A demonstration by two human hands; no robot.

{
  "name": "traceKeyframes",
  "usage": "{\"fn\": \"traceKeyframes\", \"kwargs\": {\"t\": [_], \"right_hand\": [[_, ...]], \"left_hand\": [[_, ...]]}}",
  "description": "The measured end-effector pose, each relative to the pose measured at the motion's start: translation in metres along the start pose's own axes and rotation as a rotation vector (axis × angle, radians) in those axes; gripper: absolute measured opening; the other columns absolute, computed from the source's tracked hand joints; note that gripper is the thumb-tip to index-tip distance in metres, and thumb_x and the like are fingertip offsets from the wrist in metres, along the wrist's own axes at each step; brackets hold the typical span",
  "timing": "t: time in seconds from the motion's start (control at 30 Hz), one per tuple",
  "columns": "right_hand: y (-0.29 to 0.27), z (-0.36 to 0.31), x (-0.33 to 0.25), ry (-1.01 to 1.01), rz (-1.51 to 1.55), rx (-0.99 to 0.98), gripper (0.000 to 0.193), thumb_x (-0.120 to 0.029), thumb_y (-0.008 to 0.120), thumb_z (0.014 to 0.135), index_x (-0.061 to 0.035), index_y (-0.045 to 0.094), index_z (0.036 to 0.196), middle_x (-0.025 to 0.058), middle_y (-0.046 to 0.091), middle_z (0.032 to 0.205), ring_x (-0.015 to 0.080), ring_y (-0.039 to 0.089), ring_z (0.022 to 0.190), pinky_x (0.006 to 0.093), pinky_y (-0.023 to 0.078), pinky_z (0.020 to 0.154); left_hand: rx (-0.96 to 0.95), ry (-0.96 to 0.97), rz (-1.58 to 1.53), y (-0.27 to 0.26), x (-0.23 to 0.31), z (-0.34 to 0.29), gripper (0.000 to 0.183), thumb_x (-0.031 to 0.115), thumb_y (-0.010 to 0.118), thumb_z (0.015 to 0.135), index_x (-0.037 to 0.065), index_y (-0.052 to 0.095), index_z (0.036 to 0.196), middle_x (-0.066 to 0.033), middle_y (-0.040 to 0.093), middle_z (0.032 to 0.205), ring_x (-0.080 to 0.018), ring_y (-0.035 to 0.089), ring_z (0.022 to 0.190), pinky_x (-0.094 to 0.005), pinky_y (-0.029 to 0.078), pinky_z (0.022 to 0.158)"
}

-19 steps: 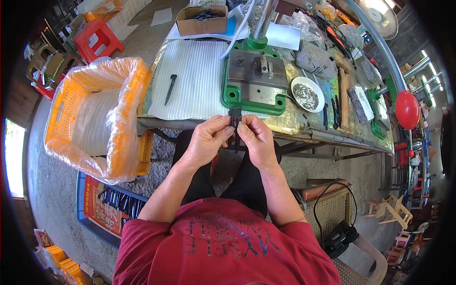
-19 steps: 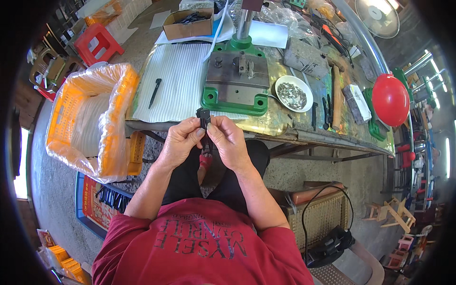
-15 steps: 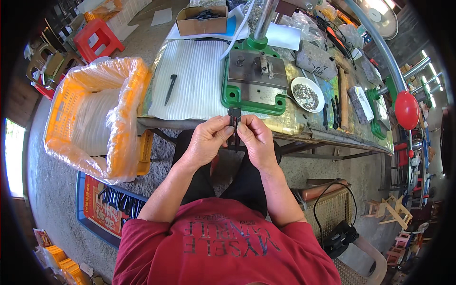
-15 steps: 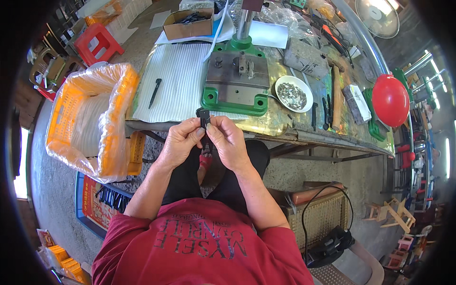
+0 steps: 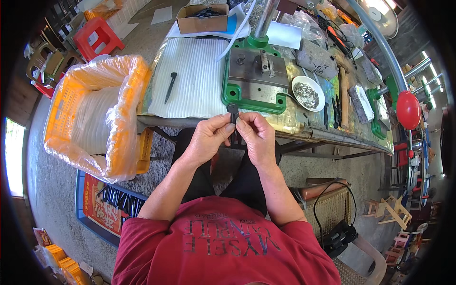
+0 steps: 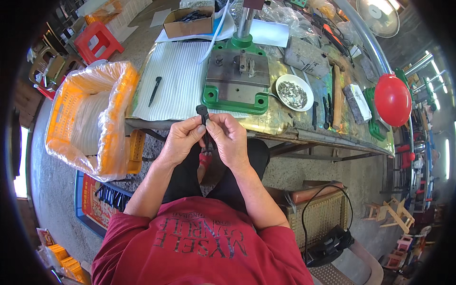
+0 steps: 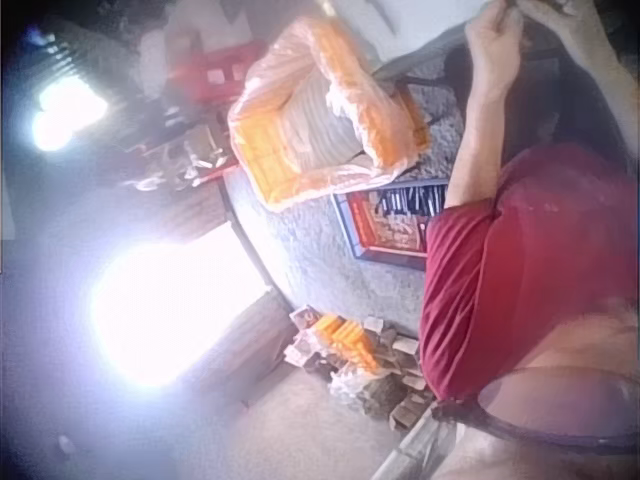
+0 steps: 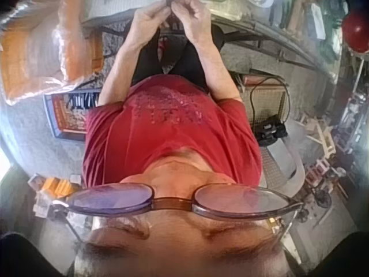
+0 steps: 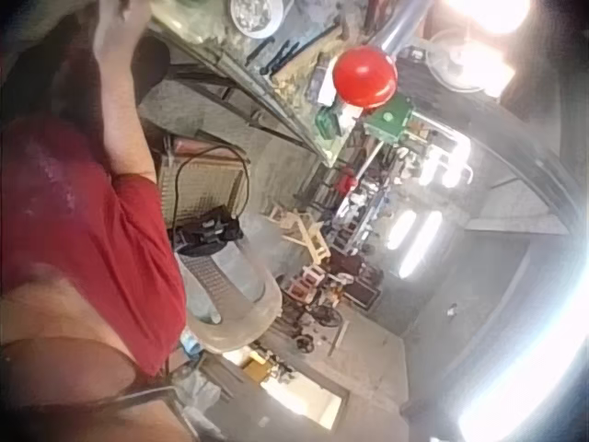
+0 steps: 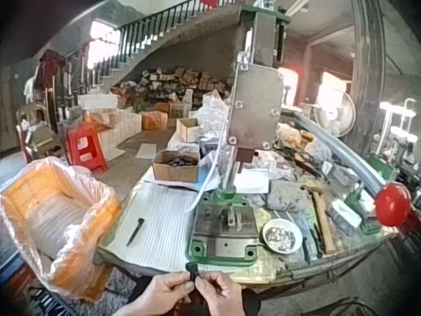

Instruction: The person assembles black plastic pieces by hand and places them into a blue tray. The person then removes a foam sheet from a yellow basket and unloads black plastic pieces onto the table.

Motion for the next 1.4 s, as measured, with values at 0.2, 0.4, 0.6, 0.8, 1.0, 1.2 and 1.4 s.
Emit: {"fn": "traceKeyframes", "kwargs": {"t": [0.2, 0.4, 0.6, 0.8, 1.0, 1.2, 1.4], "right_hand": [[-0.001, 0.006, -0.002, -0.023, -0.02, 0.043, 0.005, -0.002, 0.053, 0.078, 0.0022, 0.052, 0.081, 0.0061, 0.056, 0.083, 0.0081, 0.051, 0.073, 0.0212, 0.043, 0.064], [-0.002, 0.012, -0.004, 0.002, -0.089, 0.114, 0.007, -0.004, 0.059, 0.075, 0.0001, 0.054, 0.076, 0.003, 0.057, 0.077, 0.0058, 0.05, 0.07, 0.0198, 0.042, 0.065], [-0.002, 0.014, -0.005, -0.016, -0.104, 0.133, 0.006, -0.004, 0.059, 0.075, -0.0002, 0.055, 0.076, 0.0005, 0.056, 0.072, 0.0042, 0.048, 0.067, 0.0182, 0.04, 0.063], [-0.001, 0.016, -0.006, -0.054, -0.058, 0.136, 0.006, -0.007, 0.059, 0.075, -0.0025, 0.057, 0.078, -0.003, 0.051, 0.066, 0.0031, 0.042, 0.058, 0.0162, 0.034, 0.052], [-0.003, 0.015, -0.004, 0.002, -0.003, 0.121, 0.006, -0.005, 0.057, 0.076, 0.0002, 0.055, 0.078, -0.0004, 0.055, 0.073, 0.0041, 0.048, 0.067, 0.0174, 0.04, 0.062], [0.0, 0.016, -0.008, 0.044, 0.005, 0.107, 0.01, -0.011, 0.059, 0.076, -0.0031, 0.058, 0.082, -0.0011, 0.056, 0.072, 0.0035, 0.044, 0.059, 0.0167, 0.035, 0.051], [-0.003, 0.015, -0.007, 0.059, -0.033, 0.072, 0.013, -0.012, 0.059, 0.075, -0.0024, 0.056, 0.083, -0.0018, 0.053, 0.071, 0.0036, 0.044, 0.059, 0.0164, 0.035, 0.052]], "left_hand": [[-0.005, -0.044, -0.058, -0.001, 0.003, 0.006, 0.028, 0.011, 0.05, 0.081, 0.001, 0.051, 0.107, -0.0004, 0.053, 0.075, -0.0053, 0.048, 0.055, -0.0171, 0.041, 0.051], [0.01, -0.041, -0.041, -0.002, 0.009, 0.011, 0.026, 0.013, 0.051, 0.081, 0.0, 0.053, 0.104, -0.0038, 0.057, 0.079, -0.0057, 0.051, 0.052, -0.017, 0.044, 0.047], [-0.008, -0.03, 0.0, -0.002, 0.019, 0.015, 0.025, 0.014, 0.051, 0.081, 0.0, 0.054, 0.102, -0.0007, 0.056, 0.073, -0.005, 0.051, 0.051, -0.0153, 0.041, 0.047], [-0.07, -0.032, 0.025, -0.001, 0.028, 0.018, 0.025, 0.01, 0.053, 0.079, -0.001, 0.053, 0.101, -0.002, 0.056, 0.076, -0.0053, 0.051, 0.053, -0.0163, 0.042, 0.049], [-0.087, -0.027, 0.059, -0.001, 0.033, 0.02, 0.026, 0.005, 0.054, 0.077, -0.001, 0.052, 0.103, -0.0011, 0.054, 0.074, -0.004, 0.048, 0.056, -0.017, 0.043, 0.05], [-0.08, -0.045, 0.074, -0.002, 0.032, 0.02, 0.028, 0.003, 0.056, 0.075, -0.001, 0.052, 0.103, -0.0003, 0.054, 0.072, -0.0033, 0.048, 0.058, -0.0164, 0.043, 0.049], [-0.026, -0.028, 0.052, -0.001, 0.027, 0.018, 0.028, 0.003, 0.057, 0.075, -0.003, 0.052, 0.101, 0.0009, 0.053, 0.07, -0.0024, 0.049, 0.059, -0.0151, 0.041, 0.049]]}}
Point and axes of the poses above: each hand's wrist, its own z-axis towards the middle knuckle, its own y-axis out of the palm, x = y × z, the point moved 2 cm from there along z, towards the middle knuckle
